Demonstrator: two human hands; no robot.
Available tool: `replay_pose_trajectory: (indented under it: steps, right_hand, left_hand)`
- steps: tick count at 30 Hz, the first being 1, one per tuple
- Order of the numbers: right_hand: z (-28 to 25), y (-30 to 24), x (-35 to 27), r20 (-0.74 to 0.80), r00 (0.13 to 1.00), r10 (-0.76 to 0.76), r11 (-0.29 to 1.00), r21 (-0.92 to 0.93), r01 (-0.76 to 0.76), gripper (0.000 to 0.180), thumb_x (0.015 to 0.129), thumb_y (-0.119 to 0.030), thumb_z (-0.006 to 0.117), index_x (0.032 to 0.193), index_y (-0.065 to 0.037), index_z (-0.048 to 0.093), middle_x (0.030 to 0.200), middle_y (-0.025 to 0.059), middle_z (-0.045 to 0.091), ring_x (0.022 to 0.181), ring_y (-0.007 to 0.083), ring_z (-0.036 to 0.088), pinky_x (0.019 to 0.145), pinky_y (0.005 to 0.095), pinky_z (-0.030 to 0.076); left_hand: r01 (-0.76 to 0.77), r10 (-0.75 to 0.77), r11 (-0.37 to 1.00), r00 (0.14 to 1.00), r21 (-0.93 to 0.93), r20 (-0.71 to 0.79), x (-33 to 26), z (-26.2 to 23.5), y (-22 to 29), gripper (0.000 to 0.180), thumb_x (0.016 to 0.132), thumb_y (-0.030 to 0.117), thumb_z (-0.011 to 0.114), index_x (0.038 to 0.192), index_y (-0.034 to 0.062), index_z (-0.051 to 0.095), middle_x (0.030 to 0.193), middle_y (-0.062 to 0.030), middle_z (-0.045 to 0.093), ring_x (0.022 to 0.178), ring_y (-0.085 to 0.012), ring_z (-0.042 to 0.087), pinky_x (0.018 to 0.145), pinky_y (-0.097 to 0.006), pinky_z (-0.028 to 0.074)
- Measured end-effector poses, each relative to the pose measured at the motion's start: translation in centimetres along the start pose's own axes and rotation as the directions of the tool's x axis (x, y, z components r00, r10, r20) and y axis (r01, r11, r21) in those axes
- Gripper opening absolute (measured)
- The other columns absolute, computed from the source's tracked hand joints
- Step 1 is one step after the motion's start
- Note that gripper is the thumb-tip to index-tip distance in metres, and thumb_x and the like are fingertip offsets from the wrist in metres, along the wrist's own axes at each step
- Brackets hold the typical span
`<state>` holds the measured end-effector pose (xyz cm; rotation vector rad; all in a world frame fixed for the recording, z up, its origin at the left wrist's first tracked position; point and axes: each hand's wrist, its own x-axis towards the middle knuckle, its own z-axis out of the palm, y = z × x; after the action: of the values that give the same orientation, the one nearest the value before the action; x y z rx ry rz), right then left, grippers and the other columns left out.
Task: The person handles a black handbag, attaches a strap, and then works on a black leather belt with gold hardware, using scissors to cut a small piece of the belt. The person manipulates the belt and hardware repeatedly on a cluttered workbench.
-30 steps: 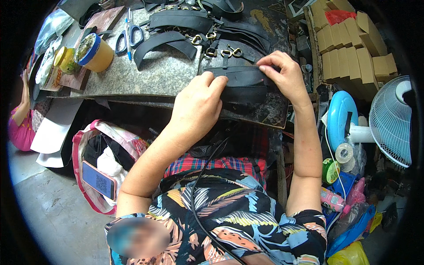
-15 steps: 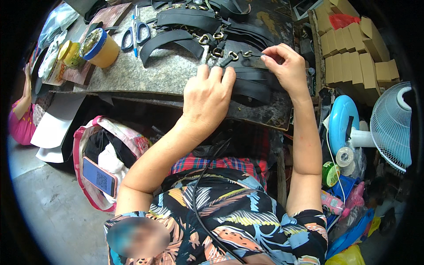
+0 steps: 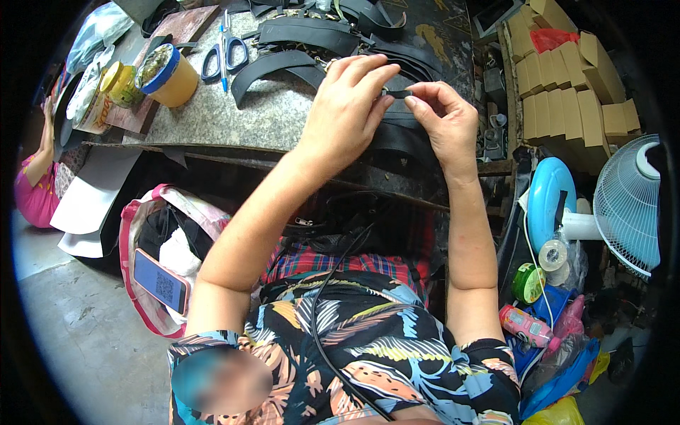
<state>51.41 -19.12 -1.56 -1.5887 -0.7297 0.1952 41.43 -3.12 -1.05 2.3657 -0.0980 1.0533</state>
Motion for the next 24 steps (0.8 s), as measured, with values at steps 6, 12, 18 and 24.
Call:
replay_pose_trajectory:
  steps: [6,12,18,24]
  right_hand:
    - [-0.2,0.3,-0.2,0.056,0.998,0.039,0.983,0.179,-0.049,0.013,0.091,-0.005,0.075,0.102,0.001,0.074,0.095,0.0021,0.072,0.084,0.0065,0.065,0.08,0.0214,0.053]
    - [-0.9,0.1,0.4,0.141,0.98,0.141,0.959,0.226,-0.171,0.013,0.093,-0.01,0.072,0.102,0.001,0.074,0.091,0.0026,0.072,0.082,0.0085,0.066,0.081,0.0225,0.053]
    - [-1.3,-0.4,1.9,0.219,0.957,0.188,0.968,0.124,-0.219,0.014,0.093,-0.012,0.073,0.099,0.0,0.073,0.086,0.0016,0.071,0.078,0.0077,0.064,0.077,0.0226,0.052]
    - [-0.5,0.7,1.6,0.171,0.968,0.183,0.962,0.17,-0.212,0.01,0.092,-0.01,0.073,0.096,0.0,0.071,0.084,-0.0012,0.067,0.077,0.0056,0.06,0.072,0.0212,0.05]
  left_hand:
    - [0.216,-0.118,0.943,0.928,-0.253,0.354,1.2,0.6,-2.1,0.016,0.094,0.013,0.067,0.106,0.0021,0.067,0.102,-0.0116,0.067,0.1,-0.0273,0.062,0.091,-0.037,0.049]
    - [0.26,-0.15,0.926,0.919,-0.274,0.363,0.9,0.4,-2.0,0.015,0.095,0.011,0.066,0.107,0.0017,0.067,0.091,-0.01,0.063,0.088,-0.023,0.062,0.083,-0.035,0.049]
    - [0.377,-0.265,0.823,0.916,-0.424,0.3,0.8,1.0,-1.8,0.009,0.095,0.007,0.064,0.1,0.0003,0.062,0.091,-0.0064,0.062,0.088,-0.0155,0.06,0.082,-0.03,0.049]
    - [0.363,-0.224,0.847,0.906,-0.388,0.36,0.8,0.8,-2.3,0.004,0.092,0.002,0.061,0.095,-0.0001,0.06,0.095,-0.0037,0.063,0.088,-0.0117,0.059,0.082,-0.028,0.049]
